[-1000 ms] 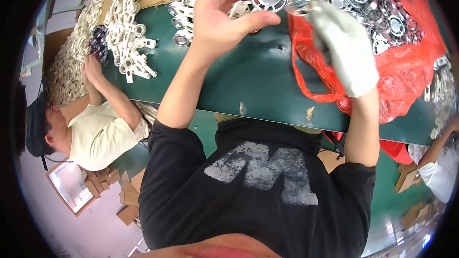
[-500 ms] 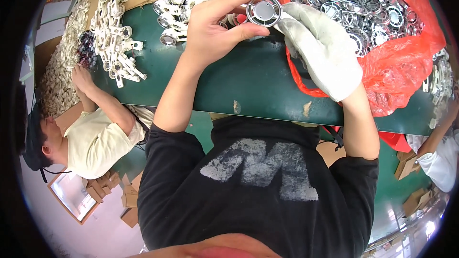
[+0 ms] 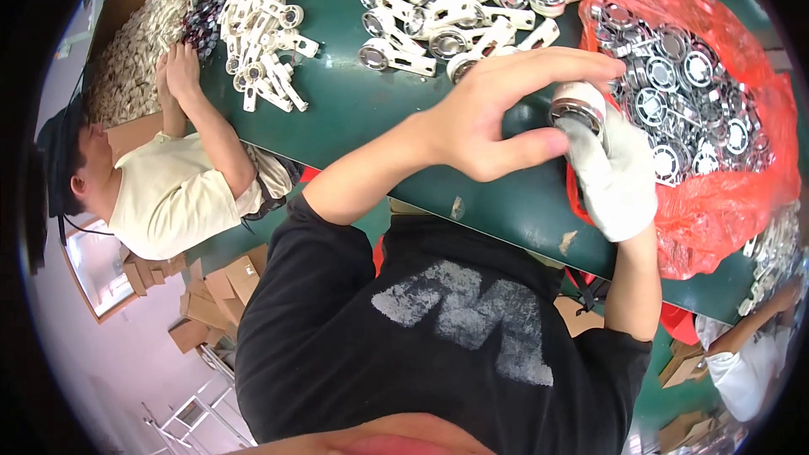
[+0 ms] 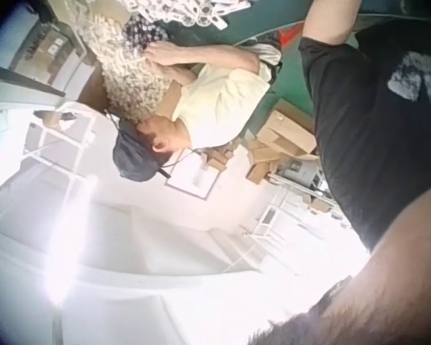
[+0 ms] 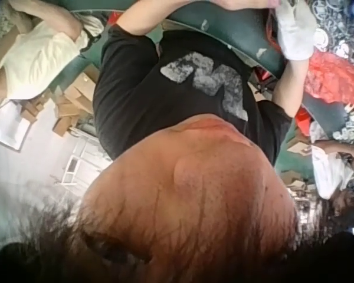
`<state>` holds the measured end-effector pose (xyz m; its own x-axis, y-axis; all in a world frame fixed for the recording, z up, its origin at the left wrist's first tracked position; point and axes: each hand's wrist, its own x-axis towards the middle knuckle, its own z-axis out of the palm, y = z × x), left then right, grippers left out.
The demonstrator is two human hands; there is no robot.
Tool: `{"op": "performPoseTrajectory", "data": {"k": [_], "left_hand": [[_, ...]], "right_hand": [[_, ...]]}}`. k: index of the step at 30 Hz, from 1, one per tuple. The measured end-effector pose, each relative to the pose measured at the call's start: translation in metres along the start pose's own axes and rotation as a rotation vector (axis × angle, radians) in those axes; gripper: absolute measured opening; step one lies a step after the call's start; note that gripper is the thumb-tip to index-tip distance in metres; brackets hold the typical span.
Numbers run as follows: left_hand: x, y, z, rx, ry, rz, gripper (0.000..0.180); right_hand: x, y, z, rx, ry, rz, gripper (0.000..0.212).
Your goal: The person assembles circular metal components into white plastic frames by hand at a factory workbench.
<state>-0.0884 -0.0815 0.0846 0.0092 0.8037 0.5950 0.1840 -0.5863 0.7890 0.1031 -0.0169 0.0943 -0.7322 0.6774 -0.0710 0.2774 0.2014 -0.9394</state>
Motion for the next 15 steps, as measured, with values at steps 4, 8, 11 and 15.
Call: {"op": "performPoseTrajectory", "data": {"k": [4, 8, 11, 15], "left_hand": [[-0.001, -0.007, 0.008, -0.118, -0.037, -0.183, 0.027], [-0.001, -0.010, 0.010, -0.270, -0.016, -0.134, 0.025], [0.001, -0.016, 0.001, -0.367, -0.084, -0.125, 0.026], [0.013, -0.010, -0.022, 0.029, -0.149, 0.050, 0.027]], "right_hand": [[-0.005, 0.013, 0.007, -0.083, 0.064, -0.110, 0.025], [-0.007, 0.021, 0.008, -0.426, 0.191, -0.249, 0.022], [0.001, 0.005, 0.015, -0.416, 0.175, -0.319, 0.023], [0.004, 0.010, 0.010, -0.375, 0.129, -0.289, 0.033]]}}
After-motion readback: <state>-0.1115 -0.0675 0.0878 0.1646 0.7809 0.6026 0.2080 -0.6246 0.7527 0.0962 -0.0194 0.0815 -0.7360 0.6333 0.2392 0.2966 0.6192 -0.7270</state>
